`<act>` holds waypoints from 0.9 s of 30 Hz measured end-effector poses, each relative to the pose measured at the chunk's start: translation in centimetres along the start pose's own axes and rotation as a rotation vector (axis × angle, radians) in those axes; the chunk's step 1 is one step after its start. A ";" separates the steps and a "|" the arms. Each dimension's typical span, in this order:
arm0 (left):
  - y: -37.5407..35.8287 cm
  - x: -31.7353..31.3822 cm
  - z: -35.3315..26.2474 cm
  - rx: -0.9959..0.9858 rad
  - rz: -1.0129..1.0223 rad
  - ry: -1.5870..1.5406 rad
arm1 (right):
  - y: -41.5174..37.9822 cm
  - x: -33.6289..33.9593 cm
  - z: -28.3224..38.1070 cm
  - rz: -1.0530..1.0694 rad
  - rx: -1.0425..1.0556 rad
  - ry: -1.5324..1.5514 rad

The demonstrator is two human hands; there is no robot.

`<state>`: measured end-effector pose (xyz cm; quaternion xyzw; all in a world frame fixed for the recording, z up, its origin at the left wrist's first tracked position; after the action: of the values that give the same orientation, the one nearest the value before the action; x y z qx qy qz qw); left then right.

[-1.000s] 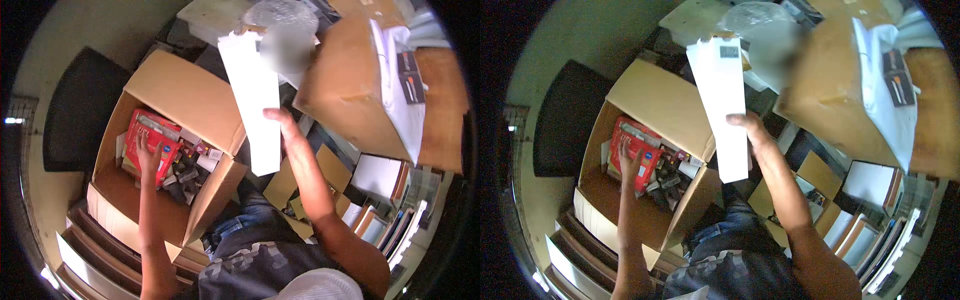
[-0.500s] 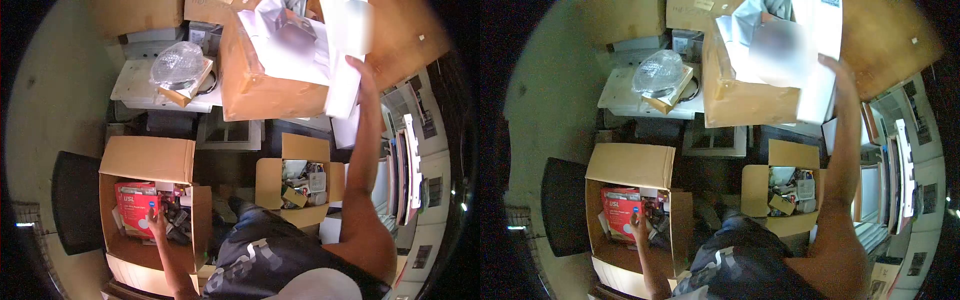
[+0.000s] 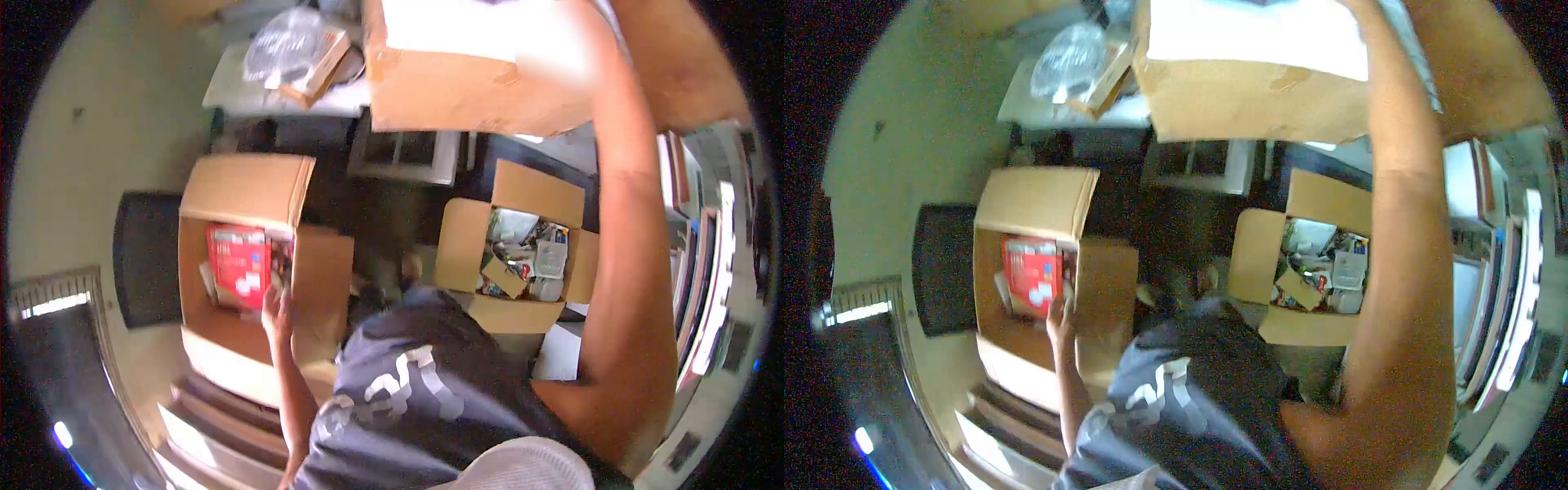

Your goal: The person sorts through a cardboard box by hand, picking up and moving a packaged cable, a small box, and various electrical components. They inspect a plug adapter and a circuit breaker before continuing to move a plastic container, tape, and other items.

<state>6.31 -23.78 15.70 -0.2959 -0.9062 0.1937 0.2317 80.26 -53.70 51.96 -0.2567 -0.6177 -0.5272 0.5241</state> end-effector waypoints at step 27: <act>2.4 -3.8 1.8 -0.286 0.201 0.585 | -75.4 -12.0 -3.3 0.627 -0.428 0.330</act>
<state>9.09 -24.77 11.90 -0.4565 -0.7856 -0.0065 0.4176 19.76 -77.50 11.80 -0.4478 -0.2936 -0.4928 0.6859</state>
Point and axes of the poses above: each hand's wrist, its own y-axis towards the middle knuckle, its own x-axis out of the back of the hand, z = x × y, the point moved 5 cm from there along y, towards the middle knuckle, and after that the axes turned 3 degrees about x, right-handed, at the moved point
